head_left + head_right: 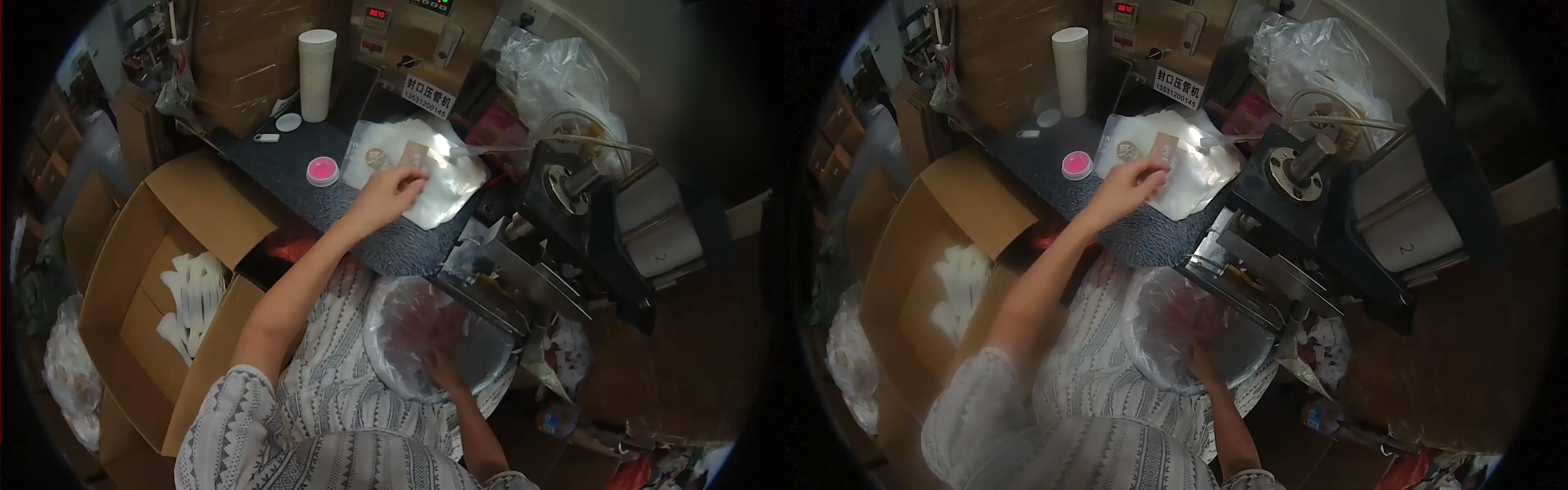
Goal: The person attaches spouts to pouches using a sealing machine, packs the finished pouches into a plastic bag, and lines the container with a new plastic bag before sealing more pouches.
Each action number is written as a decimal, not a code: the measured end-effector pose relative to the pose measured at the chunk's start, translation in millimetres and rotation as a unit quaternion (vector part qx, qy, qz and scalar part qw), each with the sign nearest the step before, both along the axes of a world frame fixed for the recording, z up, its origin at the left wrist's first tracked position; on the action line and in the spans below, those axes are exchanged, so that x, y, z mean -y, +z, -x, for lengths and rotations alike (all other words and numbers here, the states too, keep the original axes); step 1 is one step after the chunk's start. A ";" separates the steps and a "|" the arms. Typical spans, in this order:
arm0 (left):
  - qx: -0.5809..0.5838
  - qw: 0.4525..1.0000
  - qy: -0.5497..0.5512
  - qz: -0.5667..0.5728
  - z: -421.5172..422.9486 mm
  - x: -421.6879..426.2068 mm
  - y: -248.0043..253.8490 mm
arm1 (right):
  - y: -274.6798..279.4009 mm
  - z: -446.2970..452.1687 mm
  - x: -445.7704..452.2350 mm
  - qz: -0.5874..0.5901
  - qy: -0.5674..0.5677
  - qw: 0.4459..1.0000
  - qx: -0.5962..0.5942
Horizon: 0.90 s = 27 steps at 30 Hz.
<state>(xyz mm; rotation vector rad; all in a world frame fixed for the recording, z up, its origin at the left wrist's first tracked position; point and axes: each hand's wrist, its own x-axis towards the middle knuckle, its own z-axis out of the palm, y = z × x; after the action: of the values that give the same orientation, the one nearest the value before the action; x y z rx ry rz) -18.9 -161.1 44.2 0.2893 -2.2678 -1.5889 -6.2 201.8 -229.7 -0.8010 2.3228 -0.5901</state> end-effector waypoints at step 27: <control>0.024 0.856 0.339 0.390 71.1 92.7 -42.6 | 172.5 -54.2 34.4 0.066 -0.013 0.985 0.158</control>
<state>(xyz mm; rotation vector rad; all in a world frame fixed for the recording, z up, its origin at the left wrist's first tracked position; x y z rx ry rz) -89.9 -253.8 1.5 0.7809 -2.2510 -0.2696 47.9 167.4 -57.2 -0.6808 2.0220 -0.8273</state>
